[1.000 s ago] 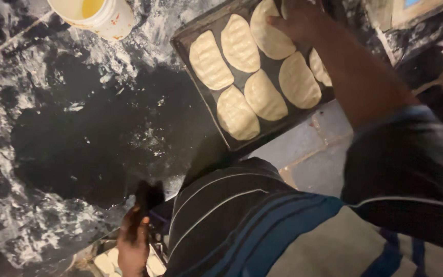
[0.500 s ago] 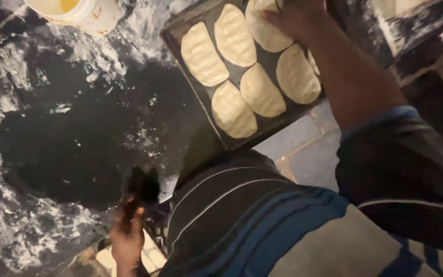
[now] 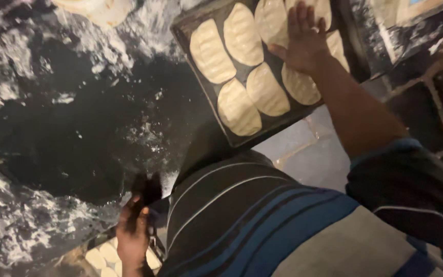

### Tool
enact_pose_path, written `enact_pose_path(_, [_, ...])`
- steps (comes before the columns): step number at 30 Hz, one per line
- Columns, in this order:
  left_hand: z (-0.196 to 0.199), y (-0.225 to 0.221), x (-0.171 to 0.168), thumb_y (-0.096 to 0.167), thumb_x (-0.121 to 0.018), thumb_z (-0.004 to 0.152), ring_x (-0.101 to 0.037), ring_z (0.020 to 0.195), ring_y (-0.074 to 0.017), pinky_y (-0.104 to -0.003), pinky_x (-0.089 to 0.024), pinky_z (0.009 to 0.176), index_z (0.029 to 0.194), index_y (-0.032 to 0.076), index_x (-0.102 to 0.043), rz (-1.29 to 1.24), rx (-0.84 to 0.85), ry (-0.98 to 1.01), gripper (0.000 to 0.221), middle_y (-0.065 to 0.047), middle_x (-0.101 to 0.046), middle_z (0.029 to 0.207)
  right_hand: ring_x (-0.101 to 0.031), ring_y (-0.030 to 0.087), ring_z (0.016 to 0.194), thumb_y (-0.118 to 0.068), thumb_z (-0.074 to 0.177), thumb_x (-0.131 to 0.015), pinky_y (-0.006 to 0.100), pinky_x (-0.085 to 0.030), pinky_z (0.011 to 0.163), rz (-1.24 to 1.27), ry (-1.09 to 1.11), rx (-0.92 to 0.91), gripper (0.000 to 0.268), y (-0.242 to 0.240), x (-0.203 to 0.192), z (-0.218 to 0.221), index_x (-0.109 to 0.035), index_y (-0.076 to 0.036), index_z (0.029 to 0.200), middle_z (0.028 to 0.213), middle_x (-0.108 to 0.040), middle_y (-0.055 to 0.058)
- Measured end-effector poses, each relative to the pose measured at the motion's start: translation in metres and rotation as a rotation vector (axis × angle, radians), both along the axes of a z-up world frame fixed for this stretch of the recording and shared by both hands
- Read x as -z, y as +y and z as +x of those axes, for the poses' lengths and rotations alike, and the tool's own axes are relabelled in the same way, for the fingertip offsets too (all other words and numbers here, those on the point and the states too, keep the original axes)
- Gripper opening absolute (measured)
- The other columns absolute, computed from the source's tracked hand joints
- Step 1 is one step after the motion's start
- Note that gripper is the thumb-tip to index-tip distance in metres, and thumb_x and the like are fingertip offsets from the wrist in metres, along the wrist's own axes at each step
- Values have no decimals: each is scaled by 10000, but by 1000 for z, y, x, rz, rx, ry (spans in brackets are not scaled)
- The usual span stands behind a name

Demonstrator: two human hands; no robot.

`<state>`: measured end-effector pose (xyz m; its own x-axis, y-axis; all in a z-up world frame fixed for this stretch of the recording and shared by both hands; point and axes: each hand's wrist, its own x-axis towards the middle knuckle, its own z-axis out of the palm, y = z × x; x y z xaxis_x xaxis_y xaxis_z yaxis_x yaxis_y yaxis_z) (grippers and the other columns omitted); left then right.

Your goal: The person flattens small balls of dough by hand on a floured surface, folds them over, and places the folded dough pieces onto a rectangular metal tray.

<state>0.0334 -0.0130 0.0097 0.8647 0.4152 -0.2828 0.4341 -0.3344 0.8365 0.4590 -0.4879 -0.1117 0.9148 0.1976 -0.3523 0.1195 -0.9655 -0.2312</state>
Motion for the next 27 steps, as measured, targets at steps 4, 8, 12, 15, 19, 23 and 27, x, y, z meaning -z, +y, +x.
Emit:
enact_pose_path(4, [0, 6, -6, 99, -629, 997, -609, 1239, -207, -315, -454, 1055, 1383, -29, -565, 43, 6, -48, 412, -157, -644, 1364, -60, 389, 1648, -536, 1098, -477, 625, -105, 1288, 109, -141, -143, 888, -32, -14, 0, -96, -1, 1696, 1774, -55, 228])
enact_pose_path(8, [-21, 16, 2, 114, -642, 1013, -613, 949, -192, -294, -479, 843, 1418, 2, -571, -103, -199, 7, 426, -150, -696, 1200, -94, 407, 1657, -425, 1067, -598, 571, -141, 1347, 329, -333, -244, 954, -78, -10, -35, -83, 48, 1717, 1756, -84, 261])
enact_pose_path(12, [-24, 8, 15, 103, -625, 1044, -618, 1086, -139, -250, -480, 933, 1409, -27, -569, -58, -107, -10, 392, -127, -680, 1254, -101, 530, 1628, -523, 975, -656, 636, -141, 1282, 44, -276, -299, 1089, -91, 1, -48, -116, 125, 1665, 1737, -102, 366])
enact_pose_path(15, [-20, 2, 12, 107, -636, 1024, -610, 957, -132, -254, -492, 824, 1405, -22, -577, -43, -6, 75, 407, -125, -693, 1168, -114, 530, 1606, -633, 1035, -593, 647, -127, 1300, -47, -280, -283, 1106, -83, 10, -47, -115, 100, 1711, 1726, -126, 369])
enact_pose_path(19, [-11, 4, 0, 119, -639, 1006, -579, 928, -143, -259, -468, 793, 1441, -11, -560, -108, 12, 74, 461, -116, -690, 1254, -136, 519, 1598, -671, 1022, -570, 672, -118, 1280, -87, -229, -248, 1084, -74, 12, -56, -136, 40, 1715, 1738, -150, 307])
enact_pose_path(23, [0, 11, 0, 92, -625, 1022, -615, 1260, -204, -303, -468, 1064, 1419, -37, -556, 46, 104, -113, 423, -154, -647, 1389, -156, 541, 1541, -608, 955, -613, 665, -130, 1187, -116, -276, -311, 1042, -75, -5, -42, -181, 26, 1660, 1687, -168, 342])
enact_pose_path(27, [-13, 7, 3, 83, -618, 1010, -619, 1261, -213, -322, -463, 1081, 1405, -23, -561, -36, -58, -55, 413, -145, -648, 1392, -175, 499, 1611, -461, 1028, -568, 594, -146, 1304, 17, -340, -270, 964, -79, -13, -27, -131, 88, 1690, 1723, -170, 369])
